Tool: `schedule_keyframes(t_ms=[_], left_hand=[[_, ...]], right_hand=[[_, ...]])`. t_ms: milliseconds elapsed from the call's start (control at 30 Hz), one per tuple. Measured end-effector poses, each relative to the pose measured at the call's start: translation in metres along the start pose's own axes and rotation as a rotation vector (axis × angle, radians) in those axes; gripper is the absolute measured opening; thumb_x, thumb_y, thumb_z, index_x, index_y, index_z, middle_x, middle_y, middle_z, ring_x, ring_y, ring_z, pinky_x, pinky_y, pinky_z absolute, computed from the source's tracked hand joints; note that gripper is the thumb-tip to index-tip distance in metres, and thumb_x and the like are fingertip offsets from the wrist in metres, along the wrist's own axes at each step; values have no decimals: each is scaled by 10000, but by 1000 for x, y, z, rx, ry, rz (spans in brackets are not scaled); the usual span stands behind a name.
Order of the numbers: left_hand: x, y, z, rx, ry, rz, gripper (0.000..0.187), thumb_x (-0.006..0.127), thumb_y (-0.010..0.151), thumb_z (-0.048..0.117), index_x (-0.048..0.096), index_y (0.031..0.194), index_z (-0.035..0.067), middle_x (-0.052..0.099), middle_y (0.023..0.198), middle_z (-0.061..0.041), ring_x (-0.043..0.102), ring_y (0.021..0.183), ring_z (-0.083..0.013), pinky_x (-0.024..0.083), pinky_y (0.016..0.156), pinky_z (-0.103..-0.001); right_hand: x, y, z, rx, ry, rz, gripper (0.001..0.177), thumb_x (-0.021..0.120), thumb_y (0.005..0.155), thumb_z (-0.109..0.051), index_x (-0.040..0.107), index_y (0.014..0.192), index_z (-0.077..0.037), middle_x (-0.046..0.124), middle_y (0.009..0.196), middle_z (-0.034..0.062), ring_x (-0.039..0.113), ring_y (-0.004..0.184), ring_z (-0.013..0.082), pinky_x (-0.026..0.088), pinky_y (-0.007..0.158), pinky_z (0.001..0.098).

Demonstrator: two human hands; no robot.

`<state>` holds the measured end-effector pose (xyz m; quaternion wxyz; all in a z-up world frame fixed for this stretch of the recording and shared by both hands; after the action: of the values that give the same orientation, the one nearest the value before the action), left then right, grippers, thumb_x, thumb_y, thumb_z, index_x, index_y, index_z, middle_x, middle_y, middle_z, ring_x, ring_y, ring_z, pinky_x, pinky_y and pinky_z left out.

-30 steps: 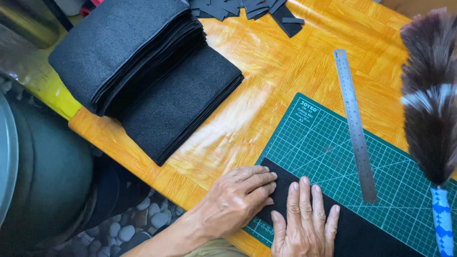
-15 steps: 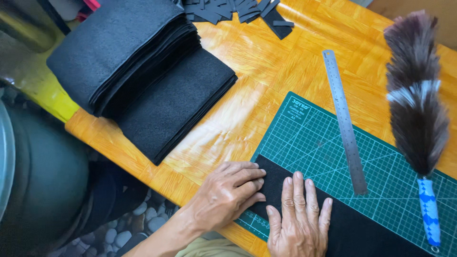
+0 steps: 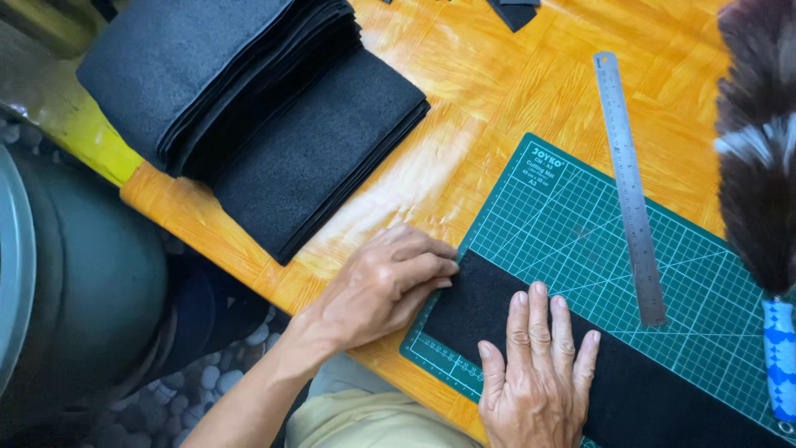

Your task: The person measures and cuts a long strip of black fabric on a green cutting mat using a metal ruler and a red utility knife. They align the ruler, make straight cuts, and stack the resulting fabric pieces on the left side of the table.

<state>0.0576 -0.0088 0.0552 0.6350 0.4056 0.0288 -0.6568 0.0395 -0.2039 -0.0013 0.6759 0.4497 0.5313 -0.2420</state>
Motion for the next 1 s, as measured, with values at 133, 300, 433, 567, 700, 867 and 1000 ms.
schedule_keyframes(t_ms=[133, 300, 433, 567, 700, 867, 1000], left_hand=[[22, 2, 10, 71, -42, -62, 219, 525, 1072, 136, 687, 1140, 5, 708, 1222, -145, 665, 1027, -358, 523, 902, -474], [43, -11, 10, 25, 213, -83, 281, 580, 1055, 261, 718, 1143, 33, 703, 1281, -118, 653, 1176, -354, 487, 929, -465], [40, -10, 11, 0, 211, -97, 260, 598, 1046, 260, 712, 1134, 44, 706, 1297, -126, 662, 1198, -365, 478, 920, -462], [44, -10, 12, 9, 204, -152, 269, 550, 1065, 232, 678, 1162, 17, 633, 1427, -165, 574, 1368, -363, 495, 931, -481], [50, -14, 7, 0, 277, -127, 260, 614, 1046, 284, 701, 1149, 62, 654, 1409, -127, 589, 1354, -325, 499, 918, -457], [54, -17, 7, 13, 319, -186, 323, 566, 1066, 326, 616, 1299, 107, 595, 1483, -134, 562, 1385, -336, 482, 931, -452], [60, -21, 4, 30, 411, -206, 408, 552, 1065, 378, 588, 1425, 190, 565, 1529, -95, 531, 1413, -310, 454, 977, -455]], right_hand=[[2, -3, 0, 2, 0, -12, 652, 421, 1028, -486, 551, 1521, -80, 525, 1609, 126, 522, 1461, 319, 328, 1215, 600], [3, -1, -1, 33, -5, -7, 676, 350, 1019, -519, 543, 1517, -105, 522, 1602, 92, 497, 1475, 273, 311, 1229, 570], [7, -2, 1, 18, -19, -5, 684, 350, 1021, -528, 533, 1523, -102, 515, 1604, 93, 474, 1486, 271, 269, 1245, 563], [7, -2, 2, 28, -14, -6, 680, 359, 1014, -528, 535, 1518, -108, 521, 1599, 86, 484, 1476, 262, 276, 1241, 559], [5, 0, 2, 31, -21, 2, 681, 347, 1017, -537, 550, 1512, -116, 529, 1594, 75, 490, 1471, 253, 281, 1239, 551], [3, 0, 0, 37, -5, 5, 674, 340, 1024, -528, 537, 1517, -114, 521, 1595, 75, 487, 1473, 258, 289, 1238, 555], [10, -4, 4, 6, -19, -12, 701, 359, 997, -555, 499, 1534, -125, 482, 1617, 73, 465, 1485, 264, 297, 1226, 576]])
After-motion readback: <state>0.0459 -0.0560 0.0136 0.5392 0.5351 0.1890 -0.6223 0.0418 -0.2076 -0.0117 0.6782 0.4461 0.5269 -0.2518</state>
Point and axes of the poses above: each hand's wrist, its own y-axis towards the middle knuckle, its own x-axis out of the palm, z = x × y, the point moved 7 cm from there along y, towards the middle knuckle
